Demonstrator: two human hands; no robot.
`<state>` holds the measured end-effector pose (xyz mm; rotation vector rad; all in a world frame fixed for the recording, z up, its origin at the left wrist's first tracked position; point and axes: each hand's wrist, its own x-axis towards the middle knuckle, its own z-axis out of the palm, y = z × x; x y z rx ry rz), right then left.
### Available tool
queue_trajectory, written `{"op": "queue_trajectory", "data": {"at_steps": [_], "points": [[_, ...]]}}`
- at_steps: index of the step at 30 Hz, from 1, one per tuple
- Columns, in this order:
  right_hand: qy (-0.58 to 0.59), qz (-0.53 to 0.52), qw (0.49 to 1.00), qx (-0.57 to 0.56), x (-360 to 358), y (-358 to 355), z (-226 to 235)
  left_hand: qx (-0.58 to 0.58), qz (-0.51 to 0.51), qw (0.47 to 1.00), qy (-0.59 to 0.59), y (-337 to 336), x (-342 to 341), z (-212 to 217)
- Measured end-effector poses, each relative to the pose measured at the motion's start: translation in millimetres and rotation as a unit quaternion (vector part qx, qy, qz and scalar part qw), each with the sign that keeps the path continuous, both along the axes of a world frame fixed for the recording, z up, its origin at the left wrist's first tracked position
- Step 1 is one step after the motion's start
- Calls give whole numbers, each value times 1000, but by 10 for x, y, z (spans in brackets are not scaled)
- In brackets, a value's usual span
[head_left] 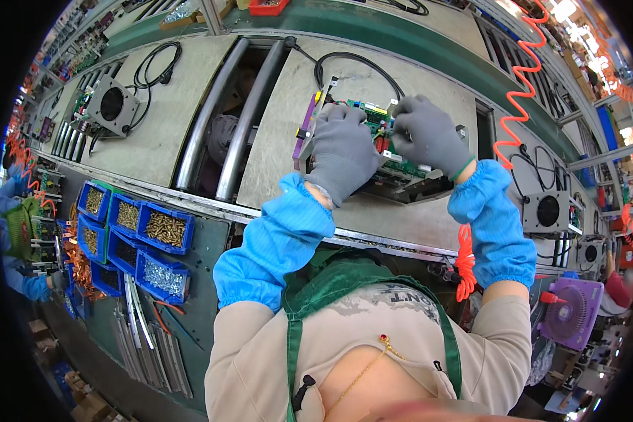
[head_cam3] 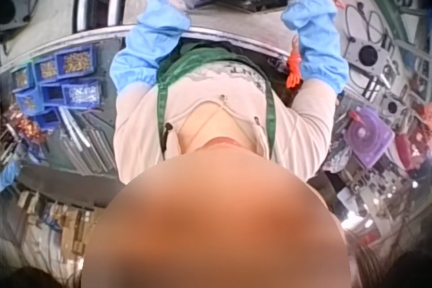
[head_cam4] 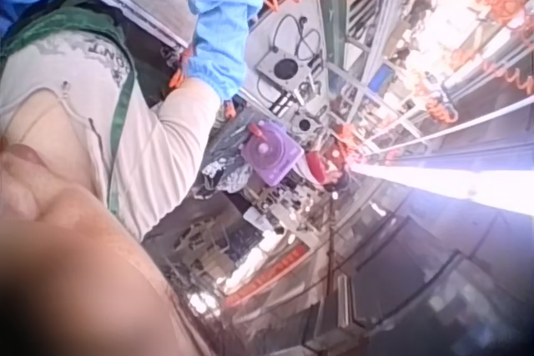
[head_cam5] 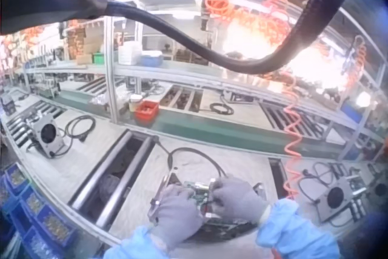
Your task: Assembling components into an electronic chassis and using an electric screwdriver to secure parts.
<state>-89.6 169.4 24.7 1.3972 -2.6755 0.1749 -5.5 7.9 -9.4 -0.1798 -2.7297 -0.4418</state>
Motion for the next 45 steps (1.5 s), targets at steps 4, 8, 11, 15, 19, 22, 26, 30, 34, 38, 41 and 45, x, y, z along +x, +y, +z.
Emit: {"op": "queue_trajectory", "data": {"at_steps": [4, 8, 11, 15, 19, 22, 26, 30, 34, 38, 41, 45], "points": [[49, -61, 997, -24, -303, -154, -43, -65, 57, 993, -79, 34, 49, 75], [-109, -60, 992, -20, -403, -155, -1, -64, 87, 992, -70, -1, 39, 67], [-107, -24, 993, -34, -263, -40, 35, -46, 99, 994, -21, -45, 5, 41], [-78, -23, 997, -9, -96, -34, 17, 35, 75, 997, -11, -173, 13, 58], [10, -80, 994, -73, -192, -261, -7, 43, 4, 999, -28, -304, 49, 106], [-38, -161, 986, 33, -258, -480, 13, 157, -37, 986, 37, -400, 207, 135], [115, -85, 987, -79, 86, -288, 191, 496, -126, 859, -9, -850, 756, -25], [-11, -70, 967, -244, 795, -63, 172, 391, 16, 793, -467, -1164, 1137, -849], [-240, 96, 960, -108, 1191, -260, -367, 738, 221, 585, -254, -1073, 1171, -1786], [-201, 46, 978, -13, 1250, -710, -1088, 877, 145, 436, -142, -981, 1001, -1976], [-166, -68, 982, 54, 1253, -732, -1259, 852, 69, 490, -171, -947, 1066, -1635], [-172, -50, 984, 3, 1373, -434, -1030, 666, -20, 686, -293, -832, 1267, -1028]]}}
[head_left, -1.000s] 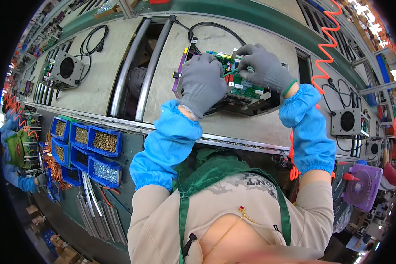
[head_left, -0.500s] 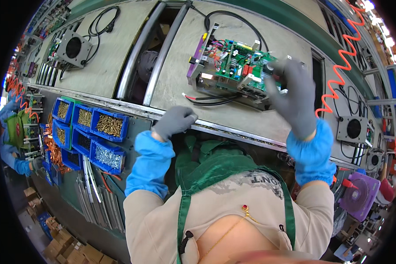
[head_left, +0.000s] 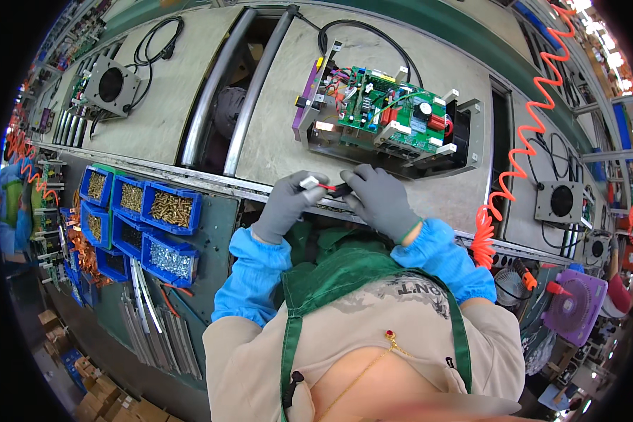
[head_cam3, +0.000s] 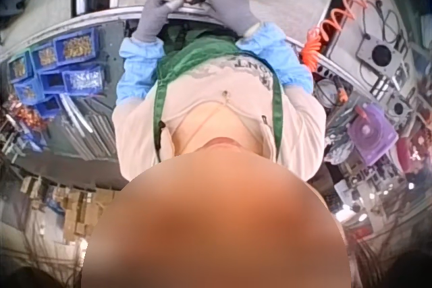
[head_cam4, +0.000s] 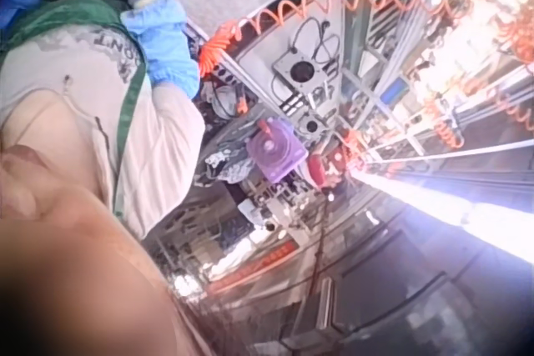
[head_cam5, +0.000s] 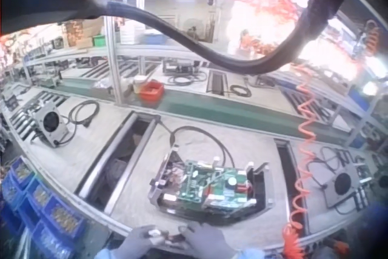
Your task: Assembling components into an electronic chassis and using an electric screwdriver to secure parts.
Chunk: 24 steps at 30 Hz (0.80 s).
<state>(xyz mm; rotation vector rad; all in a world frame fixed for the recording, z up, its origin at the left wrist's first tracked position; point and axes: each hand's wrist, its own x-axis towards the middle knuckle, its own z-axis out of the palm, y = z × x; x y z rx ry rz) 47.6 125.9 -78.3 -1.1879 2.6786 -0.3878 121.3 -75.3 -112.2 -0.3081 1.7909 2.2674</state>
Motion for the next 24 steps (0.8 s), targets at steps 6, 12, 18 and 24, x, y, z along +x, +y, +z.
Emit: {"op": "queue_trajectory", "data": {"at_steps": [6, 12, 18, 24], "points": [[32, 14, 975, -219, -64, 111, 275, -8, 28, 993, 111, 279, -174, 517], [38, 21, 965, -260, -155, 242, 264, -192, -28, 958, 209, 327, -259, 751], [12, 71, 979, -190, -265, 358, 440, -469, -94, 785, 393, 310, -347, 866], [21, 22, 971, -237, -383, 277, 621, -172, 1, 961, 215, 382, -597, 462]]}}
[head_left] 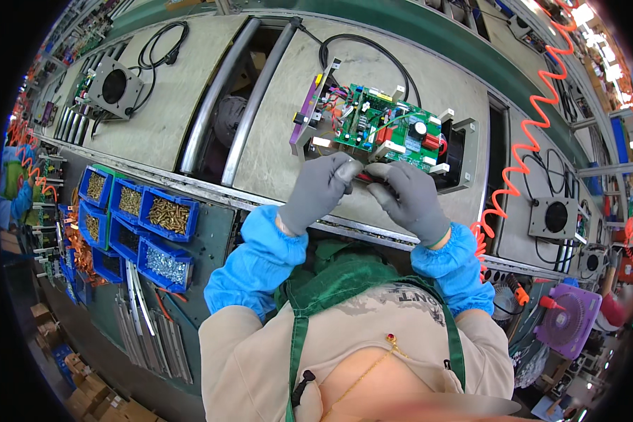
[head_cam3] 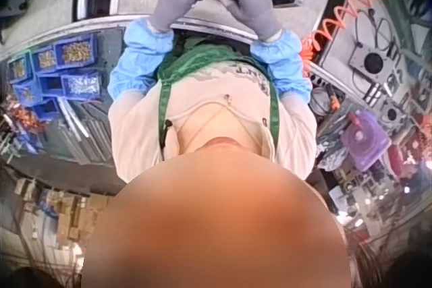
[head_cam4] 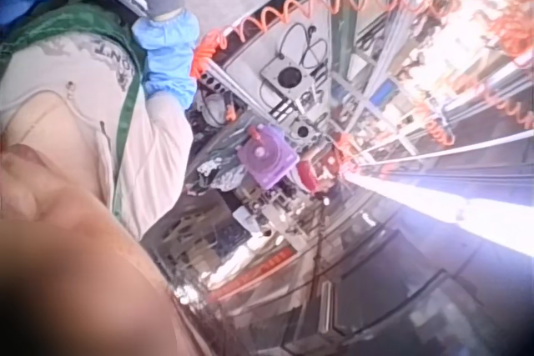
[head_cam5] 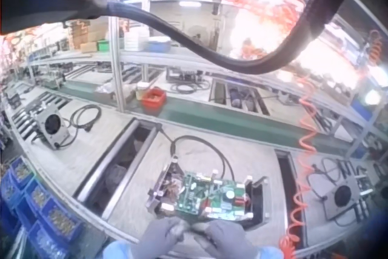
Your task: Assembling components into an electronic chassis and using an electric screwdriver to secure parts.
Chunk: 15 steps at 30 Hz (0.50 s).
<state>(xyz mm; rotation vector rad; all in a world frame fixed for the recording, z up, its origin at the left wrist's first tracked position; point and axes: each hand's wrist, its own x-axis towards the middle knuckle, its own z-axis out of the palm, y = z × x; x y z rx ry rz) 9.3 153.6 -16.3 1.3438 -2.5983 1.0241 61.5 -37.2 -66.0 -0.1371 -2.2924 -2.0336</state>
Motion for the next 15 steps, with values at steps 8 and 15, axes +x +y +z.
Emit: {"op": "queue_trajectory", "data": {"at_steps": [8, 15], "points": [[-113, -65, 991, 39, -176, -82, 80, 347, -52, 907, -235, 336, -138, -135], [-332, -187, 902, -204, -140, -118, 118, -342, 199, 863, 315, -109, -461, 451]]}}
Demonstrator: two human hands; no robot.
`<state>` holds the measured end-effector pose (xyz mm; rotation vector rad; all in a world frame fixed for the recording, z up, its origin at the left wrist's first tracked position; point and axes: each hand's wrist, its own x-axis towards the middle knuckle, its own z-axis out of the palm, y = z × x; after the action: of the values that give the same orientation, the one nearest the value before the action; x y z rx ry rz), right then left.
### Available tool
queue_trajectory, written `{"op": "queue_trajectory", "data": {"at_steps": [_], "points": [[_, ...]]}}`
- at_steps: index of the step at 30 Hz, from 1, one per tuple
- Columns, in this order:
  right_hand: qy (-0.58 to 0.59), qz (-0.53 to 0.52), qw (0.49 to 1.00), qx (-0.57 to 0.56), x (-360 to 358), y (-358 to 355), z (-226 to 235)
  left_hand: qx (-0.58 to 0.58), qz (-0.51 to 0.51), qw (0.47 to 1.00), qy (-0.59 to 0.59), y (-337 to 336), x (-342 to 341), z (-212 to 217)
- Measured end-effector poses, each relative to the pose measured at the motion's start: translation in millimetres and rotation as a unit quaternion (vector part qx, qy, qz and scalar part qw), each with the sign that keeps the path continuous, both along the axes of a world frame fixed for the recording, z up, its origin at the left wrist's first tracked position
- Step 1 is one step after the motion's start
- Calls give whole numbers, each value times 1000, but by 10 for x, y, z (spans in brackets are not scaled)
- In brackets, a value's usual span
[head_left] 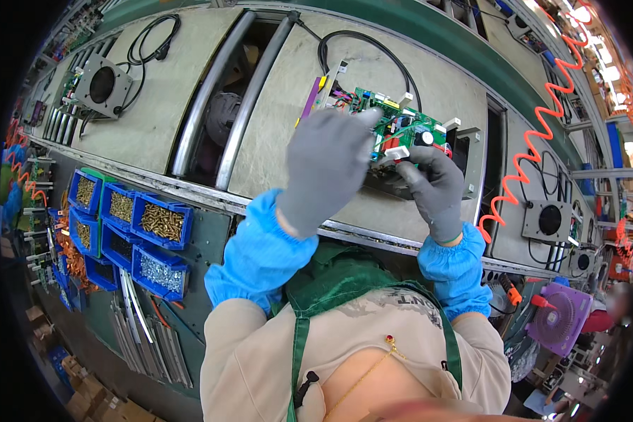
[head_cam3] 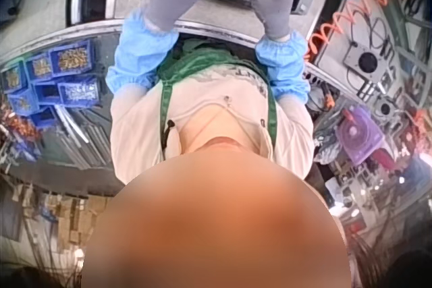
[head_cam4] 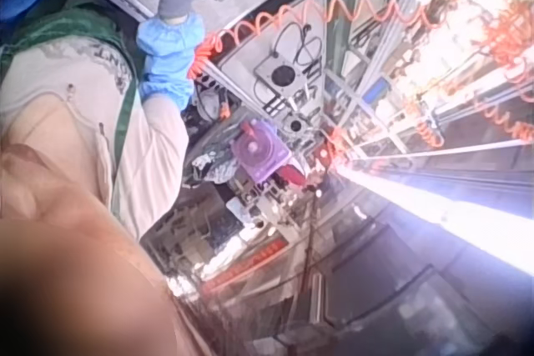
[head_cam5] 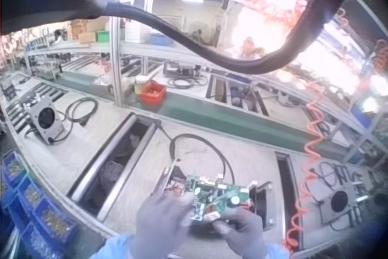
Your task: Assembling components into an electronic chassis and using an electric screwdriver to secure parts.
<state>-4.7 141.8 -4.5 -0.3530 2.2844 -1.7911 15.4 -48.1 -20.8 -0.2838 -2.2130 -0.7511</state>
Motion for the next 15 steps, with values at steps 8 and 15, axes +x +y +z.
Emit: {"op": "queue_trajectory", "data": {"at_steps": [8, 15], "points": [[122, -35, 991, -35, -20, -83, 48, -137, -30, 966, -216, 139, -269, 193], [377, 14, 803, 461, -114, -530, 234, 32, -8, 998, -50, -62, -50, 285]]}}
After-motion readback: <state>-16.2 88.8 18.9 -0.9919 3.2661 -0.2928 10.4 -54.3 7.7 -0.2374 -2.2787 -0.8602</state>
